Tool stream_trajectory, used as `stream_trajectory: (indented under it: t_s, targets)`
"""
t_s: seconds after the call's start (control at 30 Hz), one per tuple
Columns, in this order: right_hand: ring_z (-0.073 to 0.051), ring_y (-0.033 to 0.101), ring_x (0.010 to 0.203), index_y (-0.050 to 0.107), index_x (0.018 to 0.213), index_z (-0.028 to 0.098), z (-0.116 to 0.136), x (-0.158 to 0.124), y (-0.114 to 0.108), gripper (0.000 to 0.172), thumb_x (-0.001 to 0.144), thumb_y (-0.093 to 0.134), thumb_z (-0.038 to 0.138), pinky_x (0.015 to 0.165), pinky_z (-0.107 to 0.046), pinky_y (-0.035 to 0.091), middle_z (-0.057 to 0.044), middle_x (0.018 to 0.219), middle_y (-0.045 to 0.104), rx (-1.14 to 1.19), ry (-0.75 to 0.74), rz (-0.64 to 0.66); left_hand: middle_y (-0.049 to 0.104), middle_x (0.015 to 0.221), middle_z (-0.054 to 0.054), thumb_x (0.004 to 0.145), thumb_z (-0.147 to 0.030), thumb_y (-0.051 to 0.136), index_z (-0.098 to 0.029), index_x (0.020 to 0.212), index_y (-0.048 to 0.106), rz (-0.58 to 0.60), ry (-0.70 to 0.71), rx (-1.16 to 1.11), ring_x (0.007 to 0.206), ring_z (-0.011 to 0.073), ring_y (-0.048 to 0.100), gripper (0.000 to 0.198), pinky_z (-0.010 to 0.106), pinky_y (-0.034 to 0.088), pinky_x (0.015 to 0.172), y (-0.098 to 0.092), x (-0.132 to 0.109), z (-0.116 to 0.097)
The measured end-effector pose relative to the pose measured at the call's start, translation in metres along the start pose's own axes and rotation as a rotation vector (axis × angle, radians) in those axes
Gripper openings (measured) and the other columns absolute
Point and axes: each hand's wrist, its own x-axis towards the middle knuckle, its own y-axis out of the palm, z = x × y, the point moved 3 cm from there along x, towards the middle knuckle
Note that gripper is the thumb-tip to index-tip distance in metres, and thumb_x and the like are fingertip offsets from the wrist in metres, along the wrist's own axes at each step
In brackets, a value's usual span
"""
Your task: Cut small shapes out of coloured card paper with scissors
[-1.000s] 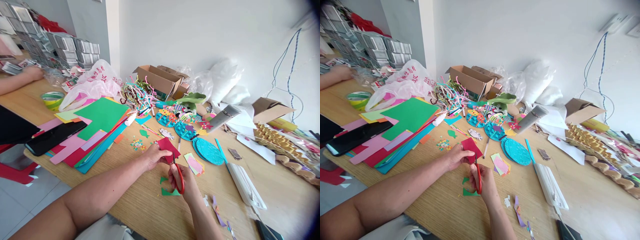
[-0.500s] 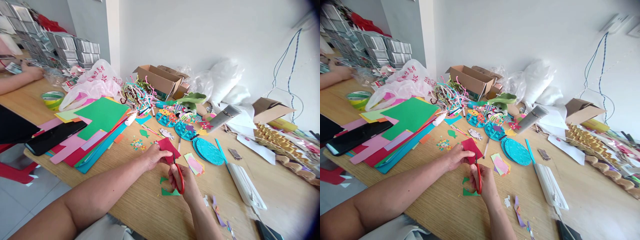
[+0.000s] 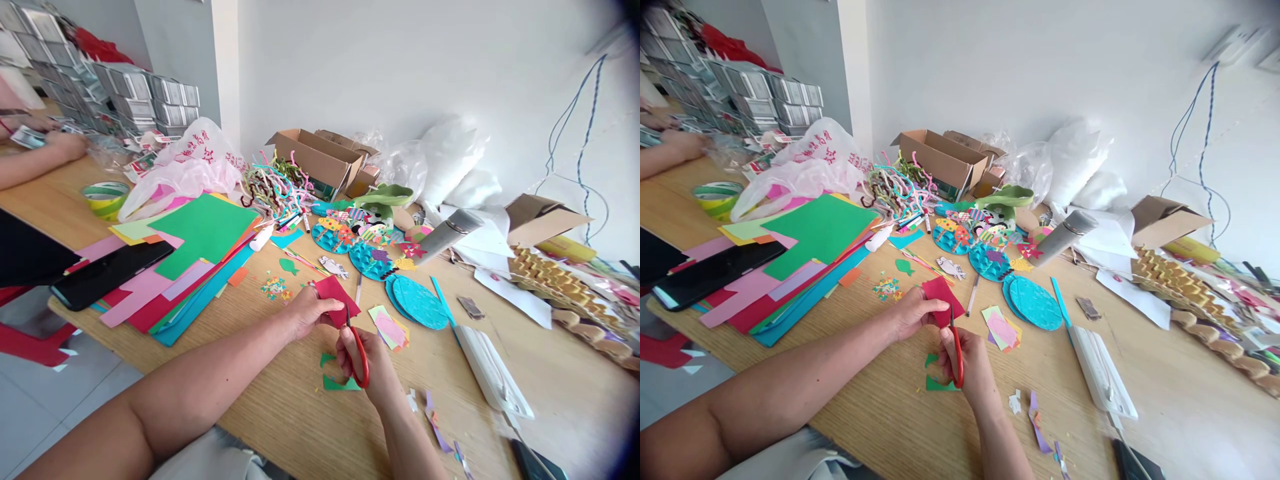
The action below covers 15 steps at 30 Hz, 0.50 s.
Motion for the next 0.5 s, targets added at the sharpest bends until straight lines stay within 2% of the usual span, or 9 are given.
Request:
stream_trajectory:
  t_s: [0.5]
  targets:
    - [-0.008, 0.045, 0.036, 0.052, 0.063, 0.015, 0.0017, 0.0006, -0.0013, 0.057, 0.069, 0.054, 0.072, 0.036, -0.019, 0.033, 0.0, 0.048, 0.054, 0.029, 0.005, 0.017, 0.065, 0.072, 0.003, 0.055, -0.022, 0.073, -0.011, 0.077, 0.062, 0.036, 0.005, 0.055, 0.064, 0.014, 0.06, 0.027, 0.026, 0.047, 0.058, 0.0014, -0.0014, -0.0006]
